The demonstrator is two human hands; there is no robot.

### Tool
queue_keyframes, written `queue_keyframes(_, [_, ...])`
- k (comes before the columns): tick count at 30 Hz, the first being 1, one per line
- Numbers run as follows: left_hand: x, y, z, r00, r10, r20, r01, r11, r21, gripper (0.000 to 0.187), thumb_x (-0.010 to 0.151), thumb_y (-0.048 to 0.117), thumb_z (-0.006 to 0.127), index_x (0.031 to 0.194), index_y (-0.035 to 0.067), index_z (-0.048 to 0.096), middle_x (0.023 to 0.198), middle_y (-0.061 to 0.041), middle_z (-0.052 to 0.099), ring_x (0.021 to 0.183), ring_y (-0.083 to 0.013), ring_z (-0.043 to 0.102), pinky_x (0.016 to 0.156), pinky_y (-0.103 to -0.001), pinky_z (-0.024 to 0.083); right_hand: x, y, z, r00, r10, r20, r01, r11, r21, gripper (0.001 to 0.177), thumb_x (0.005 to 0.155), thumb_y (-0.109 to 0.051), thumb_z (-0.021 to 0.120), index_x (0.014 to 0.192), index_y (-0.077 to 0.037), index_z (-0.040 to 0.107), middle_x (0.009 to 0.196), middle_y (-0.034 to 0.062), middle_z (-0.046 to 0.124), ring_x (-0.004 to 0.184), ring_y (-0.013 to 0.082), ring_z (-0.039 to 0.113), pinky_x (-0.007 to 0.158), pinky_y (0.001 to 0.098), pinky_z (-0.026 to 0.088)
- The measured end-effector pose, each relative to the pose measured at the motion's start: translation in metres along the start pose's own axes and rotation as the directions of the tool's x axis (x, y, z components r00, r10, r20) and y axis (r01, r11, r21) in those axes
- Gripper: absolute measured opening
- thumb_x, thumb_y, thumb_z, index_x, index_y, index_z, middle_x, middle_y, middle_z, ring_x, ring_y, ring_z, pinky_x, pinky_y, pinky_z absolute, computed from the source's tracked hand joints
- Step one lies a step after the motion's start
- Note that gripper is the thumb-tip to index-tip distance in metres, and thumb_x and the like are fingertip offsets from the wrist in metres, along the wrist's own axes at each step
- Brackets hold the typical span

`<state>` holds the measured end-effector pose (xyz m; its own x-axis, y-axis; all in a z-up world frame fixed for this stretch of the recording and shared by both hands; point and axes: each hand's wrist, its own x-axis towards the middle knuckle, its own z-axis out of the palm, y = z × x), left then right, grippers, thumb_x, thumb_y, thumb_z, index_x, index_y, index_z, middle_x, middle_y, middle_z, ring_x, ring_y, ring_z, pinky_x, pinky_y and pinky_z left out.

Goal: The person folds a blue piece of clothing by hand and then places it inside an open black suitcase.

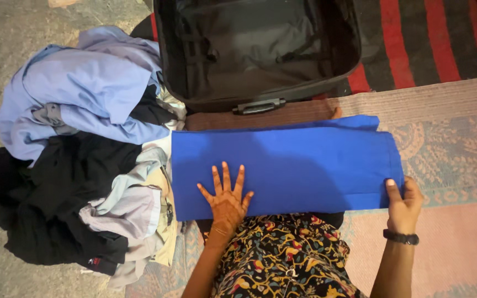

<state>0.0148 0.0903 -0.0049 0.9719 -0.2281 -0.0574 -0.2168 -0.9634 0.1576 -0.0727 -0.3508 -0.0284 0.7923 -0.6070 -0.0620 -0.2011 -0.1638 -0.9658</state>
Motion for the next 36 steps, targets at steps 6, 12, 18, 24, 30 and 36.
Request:
queue_keyframes(6, [-0.007,0.009,0.006,0.998,0.01,0.059,-0.01,1.0,0.009,0.075,0.095,0.065,0.04,0.161,0.034,0.023,0.169,-0.015,0.008,0.154,-0.0419,0.003,0.105,-0.084,-0.002,0.017,0.043,0.013,0.989,0.142,0.041,-0.141,0.99,-0.025,0.021,0.104,-0.013,0.069,0.119,0.002,0.065,0.105,0.0024,0.065,0.093,0.0109,0.055,0.084,0.0275,0.046])
queue_keyframes(12, [0.003,-0.054,0.001,0.922,-0.334,-0.194,0.343,0.939,0.016,0.074,0.101,0.064,0.031,0.163,0.025,0.024,0.171,-0.016,0.017,0.156,-0.0376,0.017,0.112,-0.079,0.008,0.032,0.023,0.038,0.992,0.054,0.11,-0.019,0.954,-0.298,0.036,0.106,-0.025,0.061,0.125,0.005,0.061,0.108,0.0103,0.067,0.098,0.0174,0.061,0.088,0.0317,0.049])
queue_keyframes(18, [0.01,-0.151,0.012,0.706,-0.699,0.113,0.479,0.354,-0.803,0.04,0.099,0.034,0.068,0.12,0.0,0.065,0.089,-0.022,0.068,0.077,-0.0245,0.059,0.072,-0.039,0.049,0.056,0.063,0.056,0.94,0.235,0.246,-0.244,0.97,0.005,0.049,0.112,-0.041,0.049,0.129,0.004,0.06,0.119,0.0076,0.068,0.107,0.0138,0.061,0.094,0.0292,0.048])
queue_keyframes(24, [0.004,-0.134,-0.014,0.874,-0.449,-0.186,0.102,0.544,-0.833,0.022,0.104,0.022,0.067,0.103,0.001,0.063,0.08,-0.009,0.062,0.071,-0.0184,0.054,0.066,-0.033,0.048,0.042,0.054,0.033,0.981,0.12,0.152,-0.1,0.986,-0.134,0.037,0.108,-0.031,0.061,0.121,0.003,0.064,0.106,0.0086,0.067,0.094,0.0144,0.059,0.085,0.031,0.048])
queue_keyframes(30, [0.018,-0.105,-0.06,0.791,-0.543,-0.281,0.507,0.84,-0.196,0.025,0.1,0.025,0.065,0.118,0.009,0.065,0.096,-0.016,0.074,0.079,-0.0359,0.066,0.069,-0.044,0.05,0.016,0.008,0.023,0.991,-0.119,0.063,0.135,0.873,-0.468,0.034,0.111,-0.025,0.07,0.122,0.007,0.063,0.099,0.0174,0.068,0.09,0.0193,0.061,0.084,0.0344,0.05])
queue_keyframes(36, [0.049,-0.064,-0.058,0.866,-0.33,-0.375,0.333,0.941,-0.057,0.046,0.094,0.026,0.064,0.136,0.007,0.06,0.132,-0.017,0.062,0.119,-0.0348,0.057,0.094,-0.053,0.046,0.035,-0.011,0.047,0.977,-0.209,0.037,0.21,0.922,-0.326,0.043,0.108,-0.026,0.068,0.138,0.003,0.061,0.116,0.0152,0.068,0.101,0.0187,0.066,0.085,0.032,0.054])
